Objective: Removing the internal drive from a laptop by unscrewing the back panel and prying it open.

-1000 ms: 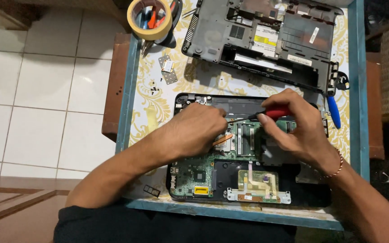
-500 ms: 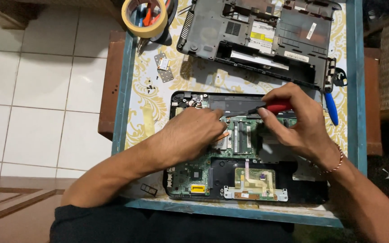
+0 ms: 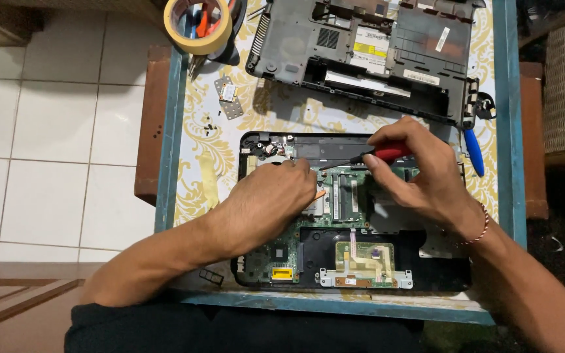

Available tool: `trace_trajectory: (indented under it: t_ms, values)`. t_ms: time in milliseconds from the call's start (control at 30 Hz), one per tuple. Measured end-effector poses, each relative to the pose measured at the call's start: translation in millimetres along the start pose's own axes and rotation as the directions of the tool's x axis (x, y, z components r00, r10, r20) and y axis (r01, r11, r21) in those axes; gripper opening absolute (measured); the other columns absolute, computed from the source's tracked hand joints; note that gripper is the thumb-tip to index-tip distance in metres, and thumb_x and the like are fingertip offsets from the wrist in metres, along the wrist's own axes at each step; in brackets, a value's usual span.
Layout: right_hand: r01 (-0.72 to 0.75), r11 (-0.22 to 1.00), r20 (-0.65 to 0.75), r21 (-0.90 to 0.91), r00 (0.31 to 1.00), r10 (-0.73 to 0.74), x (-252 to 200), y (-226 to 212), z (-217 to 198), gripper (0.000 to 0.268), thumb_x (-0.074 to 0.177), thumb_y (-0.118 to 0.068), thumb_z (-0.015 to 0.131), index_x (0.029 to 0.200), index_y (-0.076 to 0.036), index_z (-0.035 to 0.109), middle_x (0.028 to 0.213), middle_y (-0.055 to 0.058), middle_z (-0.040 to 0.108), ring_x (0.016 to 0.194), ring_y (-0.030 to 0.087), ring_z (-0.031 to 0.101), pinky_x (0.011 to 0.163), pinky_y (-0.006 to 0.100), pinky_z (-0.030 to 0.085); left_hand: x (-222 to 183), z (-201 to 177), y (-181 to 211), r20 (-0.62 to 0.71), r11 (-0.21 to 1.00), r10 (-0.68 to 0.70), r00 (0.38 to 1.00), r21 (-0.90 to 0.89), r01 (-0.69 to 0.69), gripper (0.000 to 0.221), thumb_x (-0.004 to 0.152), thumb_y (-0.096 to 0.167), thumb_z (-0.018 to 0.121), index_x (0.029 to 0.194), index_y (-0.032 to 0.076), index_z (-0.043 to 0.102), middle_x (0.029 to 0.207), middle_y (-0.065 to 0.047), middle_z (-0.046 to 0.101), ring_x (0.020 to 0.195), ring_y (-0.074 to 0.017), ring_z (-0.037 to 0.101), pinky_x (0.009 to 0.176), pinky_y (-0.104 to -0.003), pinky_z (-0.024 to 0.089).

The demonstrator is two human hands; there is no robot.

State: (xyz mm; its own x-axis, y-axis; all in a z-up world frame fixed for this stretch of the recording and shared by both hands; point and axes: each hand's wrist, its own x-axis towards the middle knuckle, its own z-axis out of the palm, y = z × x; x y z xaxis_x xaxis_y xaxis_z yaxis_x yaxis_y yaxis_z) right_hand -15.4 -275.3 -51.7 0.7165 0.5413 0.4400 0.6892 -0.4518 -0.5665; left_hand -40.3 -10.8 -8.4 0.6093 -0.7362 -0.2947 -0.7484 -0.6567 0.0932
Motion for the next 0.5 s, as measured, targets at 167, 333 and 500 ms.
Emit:
trace_trajectory:
  t_ms: [167, 333, 500]
  values:
    - [-0.027, 1.0, 0.004, -0.01, 1.0, 0.027, 2.1, -5.1, -3.0, 0.022, 0.098, -0.003, 0.068, 0.115, 0.004, 0.056, 0.103, 0.02, 0.064, 0.084, 0.026, 0.07, 0.077, 0.028, 0.065, -2.9, 0.9, 9.1, 0.043, 0.998, -0.042, 0.998, 0.043, 0.04, 0.039, 0.087, -0.01, 0.065, 0.125, -0.004, 0.059, 0.099, -0.016, 0.065, 0.074, -0.0226, 0.071, 0.057, -0.036, 0.067]
    - [-0.014, 0.999, 0.008, 0.035, 1.0, 0.014, 5.4, -9.0, -1.9, 0.025, 0.096, 0.0, 0.07, 0.115, 0.006, 0.056, 0.103, 0.021, 0.065, 0.085, 0.026, 0.068, 0.078, 0.027, 0.064, -5.3, 4.5, 20.5, 0.07, 0.958, -0.062, 0.996, 0.284, 0.04, 0.033, 0.087, -0.005, 0.068, 0.119, -0.001, 0.063, 0.094, -0.011, 0.063, 0.073, -0.0156, 0.066, 0.062, -0.029, 0.062]
    - [-0.007, 0.999, 0.019, 0.033, 1.0, 0.007, 7.2, -10.5, -2.7, 0.023, 0.097, -0.001, 0.068, 0.115, 0.006, 0.056, 0.103, 0.02, 0.064, 0.084, 0.025, 0.068, 0.078, 0.026, 0.064, -1.1, 8.3, 28.9, 0.097, 0.907, -0.093, 0.991, 0.418, 0.044, 0.022, 0.093, 0.003, 0.069, 0.114, 0.001, 0.067, 0.091, -0.01, 0.062, 0.072, -0.0147, 0.059, 0.057, -0.027, 0.058]
